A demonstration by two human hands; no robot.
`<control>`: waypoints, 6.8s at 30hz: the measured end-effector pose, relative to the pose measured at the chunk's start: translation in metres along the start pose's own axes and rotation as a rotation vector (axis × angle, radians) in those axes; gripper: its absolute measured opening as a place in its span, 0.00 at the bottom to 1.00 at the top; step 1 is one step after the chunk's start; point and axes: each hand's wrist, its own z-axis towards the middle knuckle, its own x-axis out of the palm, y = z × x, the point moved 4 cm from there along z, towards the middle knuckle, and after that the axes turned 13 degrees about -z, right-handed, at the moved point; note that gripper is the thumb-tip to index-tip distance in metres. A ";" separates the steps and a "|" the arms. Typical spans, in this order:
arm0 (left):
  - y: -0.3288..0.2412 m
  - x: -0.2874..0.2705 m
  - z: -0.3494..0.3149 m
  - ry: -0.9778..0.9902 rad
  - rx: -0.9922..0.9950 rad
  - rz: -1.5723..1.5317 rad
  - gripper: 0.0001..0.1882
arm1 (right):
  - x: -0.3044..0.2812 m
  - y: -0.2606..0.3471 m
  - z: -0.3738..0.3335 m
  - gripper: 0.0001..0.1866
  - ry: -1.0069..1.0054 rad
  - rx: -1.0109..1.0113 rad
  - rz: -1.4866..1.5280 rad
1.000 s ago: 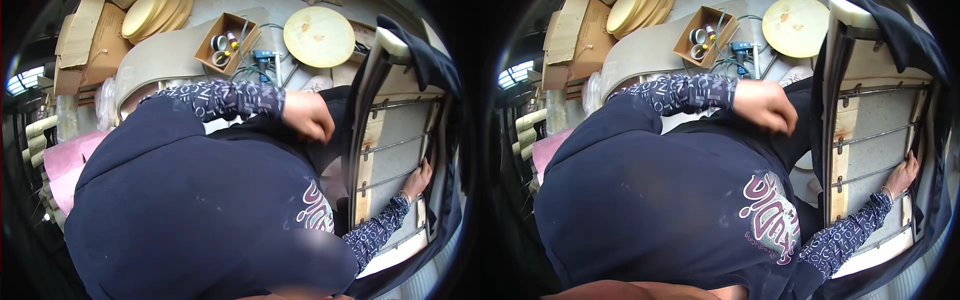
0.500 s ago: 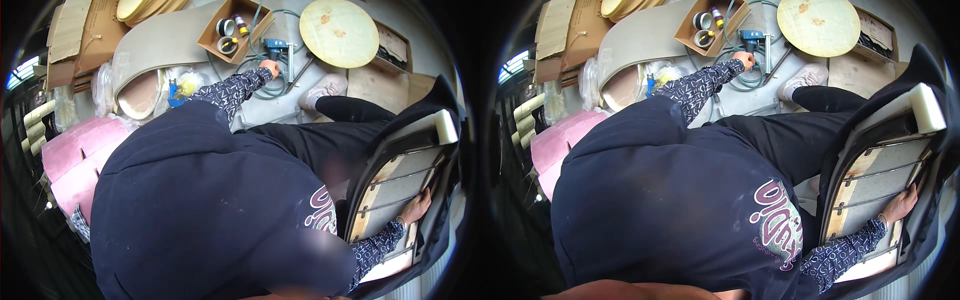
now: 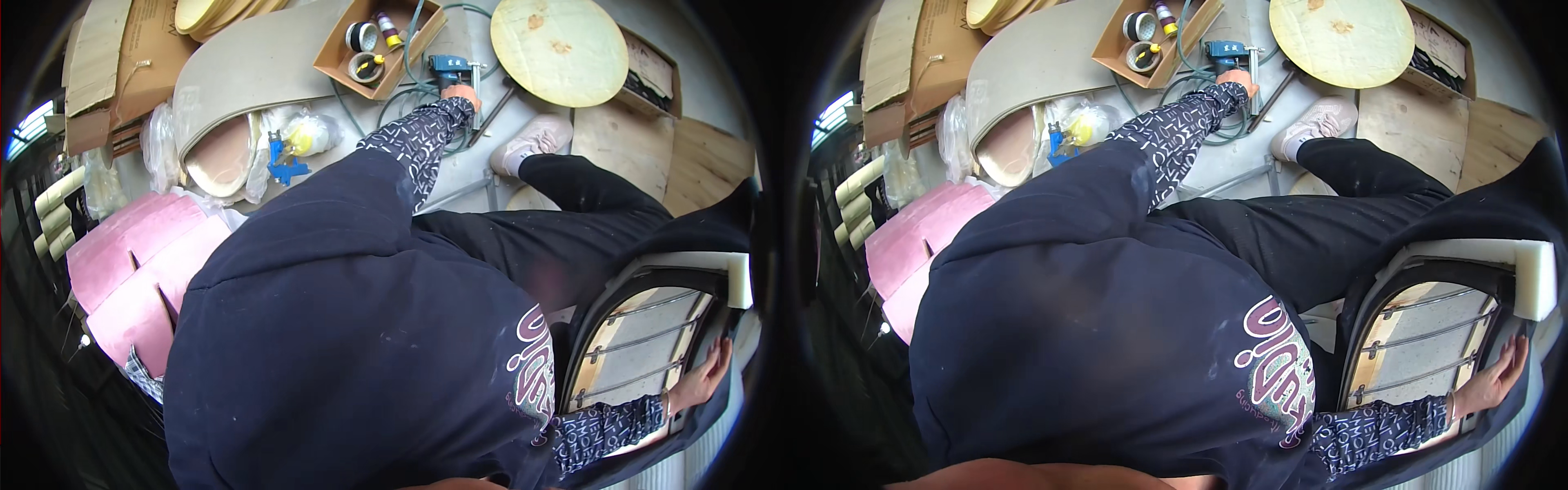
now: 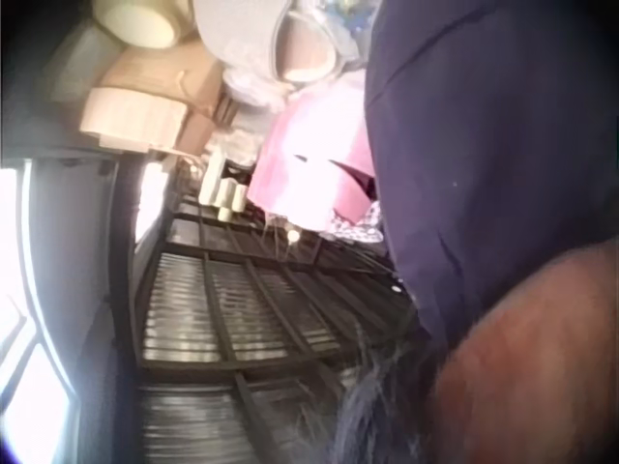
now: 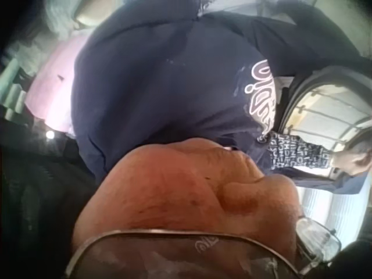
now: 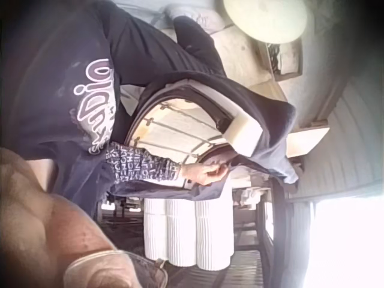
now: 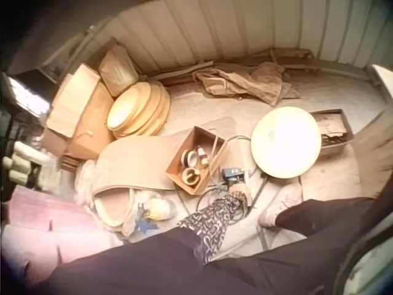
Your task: The person attaches foam padding pieces onto the corners of a frame by hand, connects an air hose to a pneumatic stapler, and staples the fabric cover onto the frame using the stapler.
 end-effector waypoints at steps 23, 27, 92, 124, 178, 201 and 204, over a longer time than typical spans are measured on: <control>0.094 0.031 0.007 0.074 -0.492 -0.925 0.27 | 0.007 0.260 -0.118 0.16 0.225 -0.605 0.074; 0.053 0.023 -0.003 0.048 -0.449 -1.138 0.17 | 0.025 0.269 -0.134 0.17 0.301 -0.655 0.064; 0.169 0.051 -0.113 0.656 0.464 0.481 0.24 | -0.037 0.317 -0.152 0.23 0.095 -0.167 1.177; -0.300 -0.148 -0.525 0.670 1.949 -0.061 0.20 | -0.161 0.139 -0.214 0.09 -0.686 -0.198 1.371; -0.288 -0.157 -0.548 2.140 0.493 -1.062 0.19 | -0.156 0.212 -0.145 0.10 -0.203 -0.469 1.802; -0.312 -0.145 -0.486 0.823 1.516 -0.893 0.16 | -0.098 0.167 -0.148 0.10 -0.607 -0.210 1.394; -0.317 -0.130 -0.478 1.732 0.857 -0.861 0.17 | -0.094 0.158 -0.148 0.10 -0.499 -0.164 1.573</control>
